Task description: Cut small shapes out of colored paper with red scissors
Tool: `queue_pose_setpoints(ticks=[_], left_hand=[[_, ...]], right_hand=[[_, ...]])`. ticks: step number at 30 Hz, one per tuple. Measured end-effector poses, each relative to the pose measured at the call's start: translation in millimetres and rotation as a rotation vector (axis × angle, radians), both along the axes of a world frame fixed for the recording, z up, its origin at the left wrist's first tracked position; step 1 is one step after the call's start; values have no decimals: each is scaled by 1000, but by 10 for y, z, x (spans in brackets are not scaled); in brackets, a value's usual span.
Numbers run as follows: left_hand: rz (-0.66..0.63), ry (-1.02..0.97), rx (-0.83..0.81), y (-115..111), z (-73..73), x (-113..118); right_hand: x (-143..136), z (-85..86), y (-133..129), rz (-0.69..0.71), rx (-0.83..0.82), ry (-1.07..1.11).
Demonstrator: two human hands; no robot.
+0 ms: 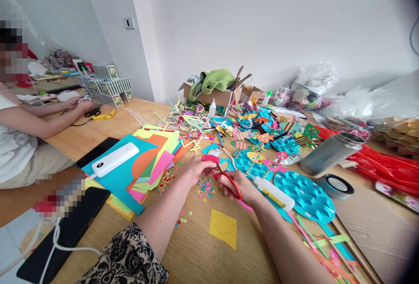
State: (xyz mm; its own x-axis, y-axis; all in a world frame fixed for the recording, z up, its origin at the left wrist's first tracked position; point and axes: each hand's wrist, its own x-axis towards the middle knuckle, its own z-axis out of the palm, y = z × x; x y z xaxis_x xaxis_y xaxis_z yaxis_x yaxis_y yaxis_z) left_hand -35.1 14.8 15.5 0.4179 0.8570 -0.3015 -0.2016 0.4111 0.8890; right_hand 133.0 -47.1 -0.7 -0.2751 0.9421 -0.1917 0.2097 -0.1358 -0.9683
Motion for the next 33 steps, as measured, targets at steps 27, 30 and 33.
queue_pose_setpoints(ticks=[27, 30, 33], left_hand=[[-15, 8, 17, 5, -7, -1], [-12, 3, 13, 7, -10, -2], [0, 1, 14, 2, -8, -5]], right_hand=[[-12, 6, -2, -10, -16, 18], [-10, 7, -2, -14, -18, 21], [-14, 19, -4, -19, -22, 24]])
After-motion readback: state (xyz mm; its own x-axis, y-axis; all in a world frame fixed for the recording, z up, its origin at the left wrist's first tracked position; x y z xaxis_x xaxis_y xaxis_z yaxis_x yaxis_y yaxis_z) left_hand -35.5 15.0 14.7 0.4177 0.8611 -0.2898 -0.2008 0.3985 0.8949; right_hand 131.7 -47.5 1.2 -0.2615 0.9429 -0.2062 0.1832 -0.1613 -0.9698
